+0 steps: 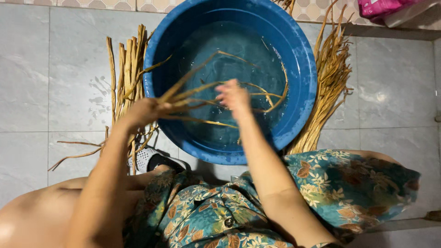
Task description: The person sits on the floor and repeatedly submerges bundles of dried sticks into a blue basin of water, then removes them and places them on the floor. The process is repeated multiple times with different bundles.
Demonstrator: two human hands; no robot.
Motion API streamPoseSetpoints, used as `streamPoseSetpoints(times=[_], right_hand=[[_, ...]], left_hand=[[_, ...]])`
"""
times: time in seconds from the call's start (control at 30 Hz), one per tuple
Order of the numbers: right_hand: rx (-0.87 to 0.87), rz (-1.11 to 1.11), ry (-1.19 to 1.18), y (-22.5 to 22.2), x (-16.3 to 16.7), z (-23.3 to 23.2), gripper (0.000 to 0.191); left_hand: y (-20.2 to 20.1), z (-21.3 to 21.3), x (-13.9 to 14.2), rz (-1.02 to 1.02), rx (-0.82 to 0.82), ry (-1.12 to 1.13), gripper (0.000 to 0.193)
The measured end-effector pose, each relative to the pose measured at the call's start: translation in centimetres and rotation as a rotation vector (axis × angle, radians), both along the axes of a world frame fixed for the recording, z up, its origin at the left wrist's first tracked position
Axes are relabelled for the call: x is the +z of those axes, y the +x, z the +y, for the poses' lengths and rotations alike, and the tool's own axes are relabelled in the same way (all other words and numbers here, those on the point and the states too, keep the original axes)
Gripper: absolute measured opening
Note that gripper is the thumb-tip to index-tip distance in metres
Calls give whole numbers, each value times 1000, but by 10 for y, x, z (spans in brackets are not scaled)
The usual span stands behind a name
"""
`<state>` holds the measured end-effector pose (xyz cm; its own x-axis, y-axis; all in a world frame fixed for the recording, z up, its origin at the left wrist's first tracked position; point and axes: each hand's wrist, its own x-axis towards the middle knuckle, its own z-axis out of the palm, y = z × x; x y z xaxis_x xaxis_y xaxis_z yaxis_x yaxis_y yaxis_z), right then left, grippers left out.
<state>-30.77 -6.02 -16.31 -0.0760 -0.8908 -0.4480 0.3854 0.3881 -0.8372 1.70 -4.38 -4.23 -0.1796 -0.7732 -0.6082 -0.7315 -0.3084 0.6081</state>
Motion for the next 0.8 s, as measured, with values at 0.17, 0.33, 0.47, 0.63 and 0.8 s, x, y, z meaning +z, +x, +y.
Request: streamPoseSetpoints(times=[0.17,0.33,0.47,0.63,0.8], right_hand=[[324,16,174,89,-4,31,26],[-74,-321,310,9,-43,28,11],[-415,-348,408,-76,-55,25,4],[-663,-209,407,-124,-42,24,20],[-42,802,-290,-36,0,1,114]], left_hand=[[-74,40,-25,-237,-582,-20,49],[-33,30,6,20,-400,-79,40],[50,11,65,110,11,-32,36],[93,6,95,102,324,-77,36],[33,-2,48,53,107,-130,31]])
